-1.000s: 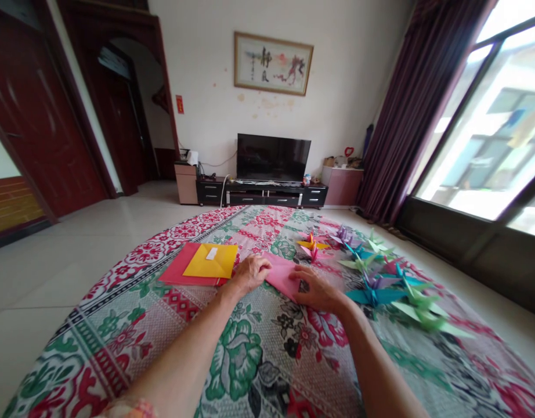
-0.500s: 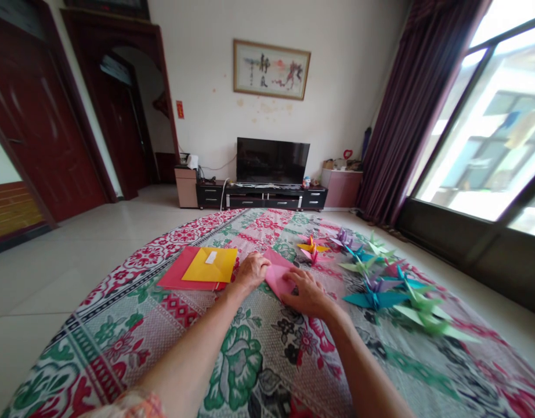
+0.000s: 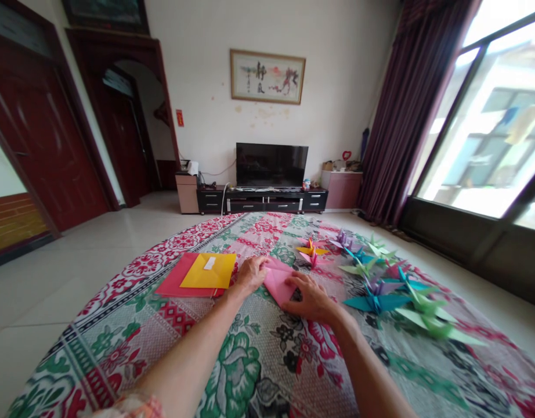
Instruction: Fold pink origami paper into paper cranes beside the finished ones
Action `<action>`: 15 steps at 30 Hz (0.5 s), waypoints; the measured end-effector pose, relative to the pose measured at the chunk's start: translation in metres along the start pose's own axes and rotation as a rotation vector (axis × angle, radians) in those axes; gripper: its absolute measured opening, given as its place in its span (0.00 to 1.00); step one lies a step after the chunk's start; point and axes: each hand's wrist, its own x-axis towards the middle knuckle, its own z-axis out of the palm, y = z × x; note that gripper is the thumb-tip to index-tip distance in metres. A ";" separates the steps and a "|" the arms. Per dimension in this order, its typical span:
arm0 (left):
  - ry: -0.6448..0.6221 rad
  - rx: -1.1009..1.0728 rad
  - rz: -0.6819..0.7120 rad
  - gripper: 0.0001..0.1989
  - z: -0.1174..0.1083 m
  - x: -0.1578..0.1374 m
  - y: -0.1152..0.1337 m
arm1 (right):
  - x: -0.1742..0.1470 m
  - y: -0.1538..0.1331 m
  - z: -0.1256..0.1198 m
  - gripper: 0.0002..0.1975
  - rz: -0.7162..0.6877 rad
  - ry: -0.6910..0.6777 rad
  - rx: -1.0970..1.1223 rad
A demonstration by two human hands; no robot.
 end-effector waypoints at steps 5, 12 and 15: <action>0.018 -0.012 0.022 0.13 0.000 -0.002 0.000 | 0.000 0.001 0.000 0.28 -0.009 0.002 0.002; 0.021 0.023 0.037 0.09 0.003 -0.002 -0.001 | 0.000 0.006 -0.001 0.28 -0.043 -0.005 0.018; 0.025 0.034 0.067 0.08 0.004 0.000 -0.002 | 0.001 0.007 0.001 0.29 -0.042 -0.005 0.010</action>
